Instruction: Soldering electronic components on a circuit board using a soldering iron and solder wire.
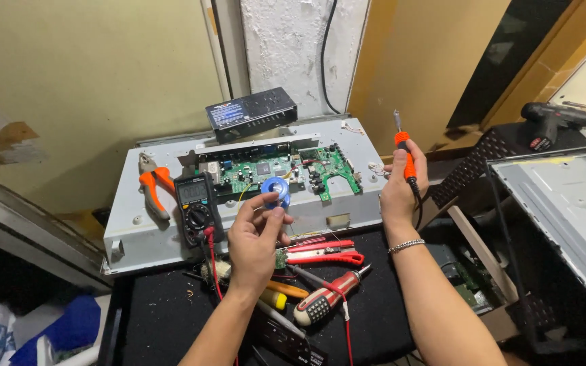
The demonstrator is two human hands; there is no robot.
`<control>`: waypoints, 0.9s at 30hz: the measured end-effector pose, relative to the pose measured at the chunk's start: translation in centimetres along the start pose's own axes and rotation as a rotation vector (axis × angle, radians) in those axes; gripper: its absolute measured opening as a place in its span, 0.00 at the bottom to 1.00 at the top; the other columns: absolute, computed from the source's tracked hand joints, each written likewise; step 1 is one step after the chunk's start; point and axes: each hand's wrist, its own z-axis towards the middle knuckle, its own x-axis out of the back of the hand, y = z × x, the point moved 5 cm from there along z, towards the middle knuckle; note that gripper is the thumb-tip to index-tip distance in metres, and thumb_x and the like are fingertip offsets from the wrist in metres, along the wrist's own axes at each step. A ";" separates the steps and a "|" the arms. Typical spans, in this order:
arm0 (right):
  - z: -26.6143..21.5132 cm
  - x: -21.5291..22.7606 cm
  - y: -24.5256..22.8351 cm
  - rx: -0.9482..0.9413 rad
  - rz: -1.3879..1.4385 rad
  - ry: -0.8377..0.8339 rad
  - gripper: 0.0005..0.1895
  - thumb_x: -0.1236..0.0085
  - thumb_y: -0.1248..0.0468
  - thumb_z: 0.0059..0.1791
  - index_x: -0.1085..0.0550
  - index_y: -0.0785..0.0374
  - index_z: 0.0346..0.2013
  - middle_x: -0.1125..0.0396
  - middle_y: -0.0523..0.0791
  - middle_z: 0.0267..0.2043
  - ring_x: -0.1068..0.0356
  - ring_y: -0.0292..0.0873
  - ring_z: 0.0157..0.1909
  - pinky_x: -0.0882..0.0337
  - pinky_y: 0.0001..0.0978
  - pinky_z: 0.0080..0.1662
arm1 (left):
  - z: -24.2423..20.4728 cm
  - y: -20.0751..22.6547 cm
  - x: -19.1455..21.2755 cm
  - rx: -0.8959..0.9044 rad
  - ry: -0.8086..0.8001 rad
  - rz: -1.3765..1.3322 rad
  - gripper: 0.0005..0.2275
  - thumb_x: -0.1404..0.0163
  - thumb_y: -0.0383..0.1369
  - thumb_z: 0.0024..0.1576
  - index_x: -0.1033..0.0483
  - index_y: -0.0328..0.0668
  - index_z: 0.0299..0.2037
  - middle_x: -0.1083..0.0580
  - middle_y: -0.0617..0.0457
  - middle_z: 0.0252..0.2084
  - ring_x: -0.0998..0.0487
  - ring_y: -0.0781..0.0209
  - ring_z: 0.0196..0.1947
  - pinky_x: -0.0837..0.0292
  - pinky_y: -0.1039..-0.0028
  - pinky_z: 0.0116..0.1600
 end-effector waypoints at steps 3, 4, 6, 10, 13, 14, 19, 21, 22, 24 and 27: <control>0.1 0.1 0.0 0.020 -0.012 -0.013 0.14 0.45 0.58 0.59 0.25 0.60 0.58 0.26 0.51 0.42 0.25 0.37 0.32 0.24 0.23 0.34 | 0.0 0.0 0.0 -0.029 0.008 0.015 0.09 0.48 0.25 0.61 0.24 0.31 0.49 0.20 0.40 0.27 0.22 0.61 0.16 0.24 0.76 0.26; 0.1 0.1 0.3 0.021 -0.008 -0.017 0.14 0.45 0.58 0.59 0.25 0.60 0.58 0.26 0.51 0.42 0.25 0.37 0.32 0.24 0.23 0.34 | 0.1 0.0 0.1 -0.032 0.013 0.016 0.09 0.48 0.25 0.61 0.24 0.31 0.49 0.20 0.40 0.27 0.22 0.61 0.16 0.24 0.76 0.26; 0.3 0.2 0.8 0.037 -0.037 -0.010 0.14 0.45 0.58 0.59 0.25 0.60 0.57 0.26 0.51 0.42 0.26 0.38 0.32 0.25 0.24 0.35 | 0.1 -0.1 0.1 -0.048 0.026 0.025 0.07 0.48 0.25 0.61 0.22 0.32 0.48 0.20 0.41 0.28 0.22 0.61 0.18 0.23 0.76 0.27; 0.2 0.2 0.4 0.036 -0.047 -0.019 0.14 0.45 0.58 0.60 0.24 0.60 0.57 0.26 0.51 0.42 0.26 0.38 0.32 0.24 0.25 0.35 | 0.5 -0.7 0.6 -0.050 0.050 0.020 0.06 0.48 0.25 0.61 0.22 0.32 0.45 0.20 0.41 0.28 0.22 0.61 0.19 0.23 0.75 0.28; -0.1 0.3 0.1 0.026 -0.051 -0.018 0.14 0.46 0.58 0.60 0.25 0.61 0.57 0.27 0.50 0.41 0.26 0.38 0.32 0.25 0.24 0.35 | 0.3 -0.3 0.6 -0.044 0.047 0.024 0.05 0.49 0.25 0.61 0.23 0.32 0.43 0.20 0.42 0.27 0.22 0.61 0.19 0.23 0.76 0.27; -0.1 0.2 -0.1 0.026 -0.060 -0.015 0.15 0.45 0.57 0.60 0.25 0.60 0.57 0.27 0.50 0.40 0.27 0.38 0.32 0.25 0.25 0.35 | 0.2 -0.2 0.5 -0.048 0.059 0.028 0.05 0.48 0.26 0.61 0.22 0.32 0.42 0.20 0.42 0.27 0.22 0.61 0.20 0.23 0.76 0.28; 0.3 0.5 -1.0 -0.031 -0.097 -0.009 0.19 0.49 0.54 0.56 0.26 0.59 0.58 0.27 0.44 0.50 0.30 0.36 0.32 0.28 0.26 0.38 | 0.4 -0.5 0.7 -0.063 0.114 0.167 0.04 0.45 0.30 0.59 0.19 0.39 0.39 0.21 0.54 0.32 0.25 0.67 0.28 0.26 0.77 0.34; -0.3 -0.1 -1.9 -0.132 -0.097 -0.078 0.23 0.52 0.49 0.55 0.28 0.59 0.59 0.27 0.45 0.52 0.29 0.35 0.34 0.28 0.26 0.39 | 0.2 -0.3 1.0 -0.046 0.074 0.186 0.06 0.48 0.29 0.60 0.21 0.38 0.43 0.21 0.50 0.39 0.22 0.61 0.36 0.20 0.77 0.38; -0.3 0.0 -2.1 -0.138 -0.098 -0.080 0.23 0.52 0.49 0.55 0.28 0.59 0.59 0.27 0.45 0.52 0.29 0.35 0.34 0.28 0.26 0.39 | 0.2 -0.1 0.8 -0.041 0.076 0.190 0.06 0.48 0.29 0.60 0.21 0.38 0.43 0.21 0.50 0.39 0.22 0.61 0.36 0.20 0.77 0.38; -0.4 -0.1 -2.3 -0.174 -0.121 -0.081 0.28 0.52 0.46 0.54 0.29 0.59 0.62 0.26 0.44 0.51 0.27 0.34 0.36 0.28 0.25 0.40 | 0.1 0.5 0.7 -0.074 0.086 0.216 0.06 0.47 0.29 0.59 0.20 0.41 0.43 0.20 0.52 0.39 0.22 0.64 0.35 0.21 0.78 0.39; -0.6 -0.1 -3.0 -0.087 -0.091 -0.095 0.31 0.51 0.45 0.55 0.31 0.64 0.64 0.27 0.48 0.52 0.26 0.37 0.37 0.25 0.27 0.41 | 0.1 -0.1 0.6 -0.057 0.059 0.190 0.06 0.48 0.27 0.59 0.21 0.40 0.44 0.21 0.51 0.39 0.21 0.63 0.35 0.20 0.77 0.38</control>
